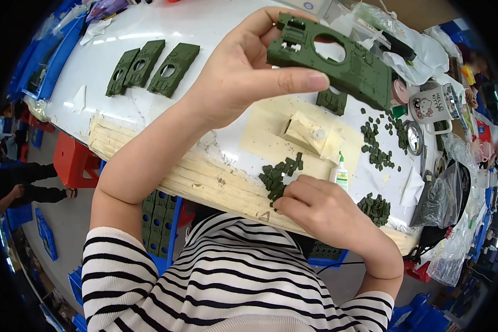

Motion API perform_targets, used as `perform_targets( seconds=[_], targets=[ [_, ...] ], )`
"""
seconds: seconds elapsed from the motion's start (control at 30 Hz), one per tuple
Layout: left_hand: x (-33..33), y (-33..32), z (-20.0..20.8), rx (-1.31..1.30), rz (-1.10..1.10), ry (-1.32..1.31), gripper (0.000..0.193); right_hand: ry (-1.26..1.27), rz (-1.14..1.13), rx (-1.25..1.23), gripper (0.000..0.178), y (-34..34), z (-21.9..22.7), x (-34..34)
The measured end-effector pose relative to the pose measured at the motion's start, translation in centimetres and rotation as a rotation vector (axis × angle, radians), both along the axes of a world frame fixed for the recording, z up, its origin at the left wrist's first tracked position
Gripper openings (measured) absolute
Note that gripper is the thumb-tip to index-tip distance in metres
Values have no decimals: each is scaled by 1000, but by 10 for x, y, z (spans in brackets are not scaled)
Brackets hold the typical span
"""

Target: Applying glue and attaching small parts to plastic toy tank models at a workbench.

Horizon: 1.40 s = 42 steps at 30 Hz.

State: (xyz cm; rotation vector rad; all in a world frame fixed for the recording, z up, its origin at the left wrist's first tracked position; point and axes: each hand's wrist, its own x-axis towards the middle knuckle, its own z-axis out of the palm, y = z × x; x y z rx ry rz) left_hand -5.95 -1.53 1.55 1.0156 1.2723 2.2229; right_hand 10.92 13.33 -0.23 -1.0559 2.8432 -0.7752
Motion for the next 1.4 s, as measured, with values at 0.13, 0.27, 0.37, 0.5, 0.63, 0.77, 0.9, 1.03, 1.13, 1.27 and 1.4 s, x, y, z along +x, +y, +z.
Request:
perform_targets(
  seconds=[0.13, 0.27, 0.37, 0.5, 0.63, 0.77, 0.9, 1.03, 1.13, 1.27, 1.4],
  targets=[
    [1, 1, 0, -74, -14, -20, 62, 30, 71, 94, 23, 1, 2, 1],
    [1, 1, 2, -151, -26, -21, 64, 201, 121, 162, 22, -1, -4, 4],
    [2, 1, 4, -161, -24, -34, 64, 265, 148, 212, 21, -1, -5, 4],
    [2, 3, 5, -143, -22, -13, 61, 453, 132, 177, 15, -4, -11, 4],
    [1, 4, -3, -61, -7, 23, 56, 409, 85, 123, 18, -3, -8, 5],
    [3, 2, 7, -211, 25, -56, 63, 186, 4, 37, 17, 3, 8, 6],
    [9, 0, 18, -235, 16, -136, 65, -27, -15, -7, 16, -4, 0, 8],
    [5, -3, 11, -178, -62, -76, 65, -86, -56, -42, 18, -6, -4, 7],
    [5, -1, 11, -149, -42, -73, 61, -134, -90, -79, 19, -7, -2, 7],
    [0, 4, 0, -53, -22, 41, 56, -141, -46, -80, 15, -6, 3, 7],
    [2, 3, 4, -137, -38, -16, 61, -145, -40, -185, 11, 0, 16, 11]
  ],
)
